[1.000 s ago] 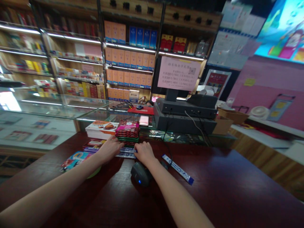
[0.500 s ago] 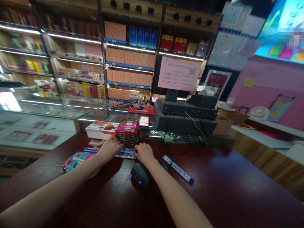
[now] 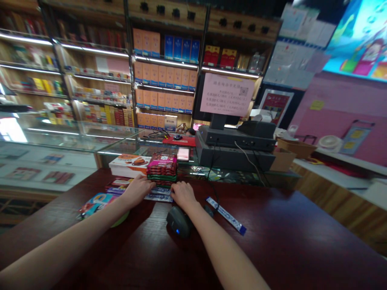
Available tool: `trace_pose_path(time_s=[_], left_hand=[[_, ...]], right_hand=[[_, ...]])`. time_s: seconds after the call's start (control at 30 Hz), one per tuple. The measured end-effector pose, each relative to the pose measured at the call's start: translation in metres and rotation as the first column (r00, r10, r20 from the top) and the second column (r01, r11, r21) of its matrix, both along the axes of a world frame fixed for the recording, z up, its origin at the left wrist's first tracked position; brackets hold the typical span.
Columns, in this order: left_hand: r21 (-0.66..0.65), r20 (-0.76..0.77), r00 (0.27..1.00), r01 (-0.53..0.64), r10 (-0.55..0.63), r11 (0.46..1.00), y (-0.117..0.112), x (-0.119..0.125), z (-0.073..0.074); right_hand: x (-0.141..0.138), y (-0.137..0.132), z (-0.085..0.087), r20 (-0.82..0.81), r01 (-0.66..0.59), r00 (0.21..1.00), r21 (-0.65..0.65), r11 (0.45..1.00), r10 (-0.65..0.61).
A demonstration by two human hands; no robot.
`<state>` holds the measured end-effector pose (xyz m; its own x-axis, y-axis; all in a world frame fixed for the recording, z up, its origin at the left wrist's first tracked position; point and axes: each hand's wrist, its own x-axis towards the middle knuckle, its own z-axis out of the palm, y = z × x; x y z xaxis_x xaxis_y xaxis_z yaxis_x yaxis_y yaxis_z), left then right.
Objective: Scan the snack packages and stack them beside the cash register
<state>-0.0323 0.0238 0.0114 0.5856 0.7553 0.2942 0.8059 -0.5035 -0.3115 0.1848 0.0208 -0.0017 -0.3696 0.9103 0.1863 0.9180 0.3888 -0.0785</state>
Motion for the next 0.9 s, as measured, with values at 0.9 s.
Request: trace_pose_path(time_s=[0.9], left_hand=[[-0.024,0.015,0.999,0.034,-0.034,0.999,-0.023,0.033,0.026]], right_hand=[[0.052,-0.037,0.007,-0.074,0.009,0.997,0.065,0.998,-0.005]])
